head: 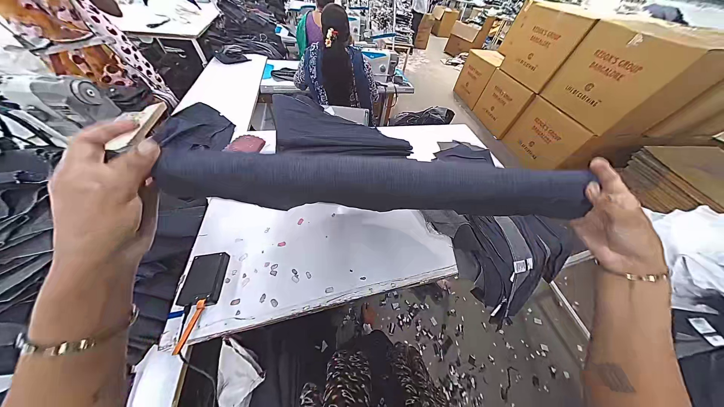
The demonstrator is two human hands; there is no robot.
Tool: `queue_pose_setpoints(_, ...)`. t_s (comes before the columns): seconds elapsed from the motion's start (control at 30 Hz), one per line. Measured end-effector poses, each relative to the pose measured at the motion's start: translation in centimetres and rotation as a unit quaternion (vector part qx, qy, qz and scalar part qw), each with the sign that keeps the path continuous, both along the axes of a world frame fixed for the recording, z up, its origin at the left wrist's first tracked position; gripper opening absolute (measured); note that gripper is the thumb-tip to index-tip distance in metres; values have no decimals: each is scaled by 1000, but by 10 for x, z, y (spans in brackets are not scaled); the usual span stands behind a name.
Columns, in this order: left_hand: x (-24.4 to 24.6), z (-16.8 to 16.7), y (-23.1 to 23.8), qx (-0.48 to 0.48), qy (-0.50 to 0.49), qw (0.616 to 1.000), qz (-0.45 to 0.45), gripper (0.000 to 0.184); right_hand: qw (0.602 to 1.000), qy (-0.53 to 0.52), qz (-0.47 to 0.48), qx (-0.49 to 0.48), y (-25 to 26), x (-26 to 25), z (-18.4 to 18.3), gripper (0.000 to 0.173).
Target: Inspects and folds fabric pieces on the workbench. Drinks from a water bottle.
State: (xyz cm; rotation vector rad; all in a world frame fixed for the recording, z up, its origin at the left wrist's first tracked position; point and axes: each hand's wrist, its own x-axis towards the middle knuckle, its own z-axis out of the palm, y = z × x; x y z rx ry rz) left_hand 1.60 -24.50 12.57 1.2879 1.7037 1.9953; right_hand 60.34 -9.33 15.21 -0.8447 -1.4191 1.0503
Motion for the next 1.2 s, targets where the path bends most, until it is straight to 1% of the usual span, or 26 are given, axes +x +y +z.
queue_pose_setpoints(0.07,2,-48,-29,-57,14,998,0,40,998,-65,-10,-26,-31,31,-30,46)
queue_pose_setpoints(0.1,7,-75,-44,-98,30,995,0,44,993,-109,-8,-41,-46,47,-47,45)
queue_pose_setpoints(0.13,9,-106,-58,-143,72,987,-8,46,987,-150,20,-56,-59,60,-64,39)
queue_pose_setpoints(0.2,17,-168,-75,-224,189,956,-20,46,960,-233,135,-79,-74,72,-86,33)
queue_pose_setpoints(0.27,46,-213,-82,-287,234,927,-53,53,924,-308,210,-84,-73,50,-93,31)
queue_pose_setpoints(0.3,70,-221,-79,-296,247,919,-83,60,907,-346,228,-69,-66,26,-92,29)
queue_pose_setpoints(0.37,126,-228,-68,-281,298,890,-200,74,873,-430,229,-10,-50,-35,-86,27)
queue_pose_setpoints(0.43,179,-223,-59,-341,318,821,-331,91,866,-467,176,38,-42,-110,-79,29)
queue_pose_setpoints(0.47,197,-219,-54,-389,312,783,-371,93,874,-460,139,67,-42,-151,-77,31)
queue_pose_setpoints(0.5,209,-217,-51,-411,301,773,-379,89,886,-437,111,108,-48,-191,-79,33)
queue_pose_setpoints(0.53,215,-219,-50,-409,283,790,-357,77,893,-406,119,157,-58,-226,-83,36)
queue_pose_setpoints(0.57,218,-226,-52,-387,260,826,-316,59,893,-364,168,206,-70,-253,-90,40)
queue_pose_setpoints(0.6,218,-234,-56,-349,238,865,-269,43,884,-317,250,236,-82,-273,-99,44)
queue_pose_setpoints(0.63,213,-238,-61,-329,204,890,-239,35,863,-294,329,245,-89,-284,-110,50)
queue_pose_setpoints(0.7,201,-243,-73,-310,126,920,-203,34,828,-332,407,198,-95,-281,-138,68)
queue_pose_setpoints(0.77,190,-236,-83,-349,3,919,-181,41,789,-428,423,125,-88,-258,-171,92)
queue_pose_setpoints(0.8,182,-226,-85,-365,-71,912,-173,45,762,-486,415,104,-81,-247,-187,95)
queue_pose_setpoints(0.83,174,-211,-87,-363,-132,907,-166,47,745,-527,398,91,-73,-235,-203,90)
queue_pose_setpoints(0.9,153,-174,-93,-306,-192,916,-173,35,754,-555,341,79,-51,-213,-227,62)
queue_pose_setpoints(0.97,125,-134,-94,-239,-180,937,-181,21,760,-569,310,42,-23,-197,-225,34)
queue_pose_setpoints(1.0,110,-116,-90,-218,-165,947,-167,21,771,-555,310,29,-9,-193,-220,28)
queue_pose_setpoints(1.07,80,-96,-69,-203,-123,967,-97,19,815,-494,302,13,14,-194,-202,31)
queue_pose_setpoints(1.1,66,-93,-53,-197,-102,974,-52,14,841,-467,271,38,22,-197,-189,30)
queue_pose_setpoints(1.13,54,-90,-34,-184,-82,979,-11,12,870,-432,223,85,31,-202,-173,27)
queue_pose_setpoints(1.17,41,-88,-15,-159,-60,985,6,15,897,-382,157,156,41,-210,-157,25)
queue_pose_setpoints(1.2,25,-83,2,-119,-51,992,-10,22,913,-321,80,238,55,-219,-137,28)
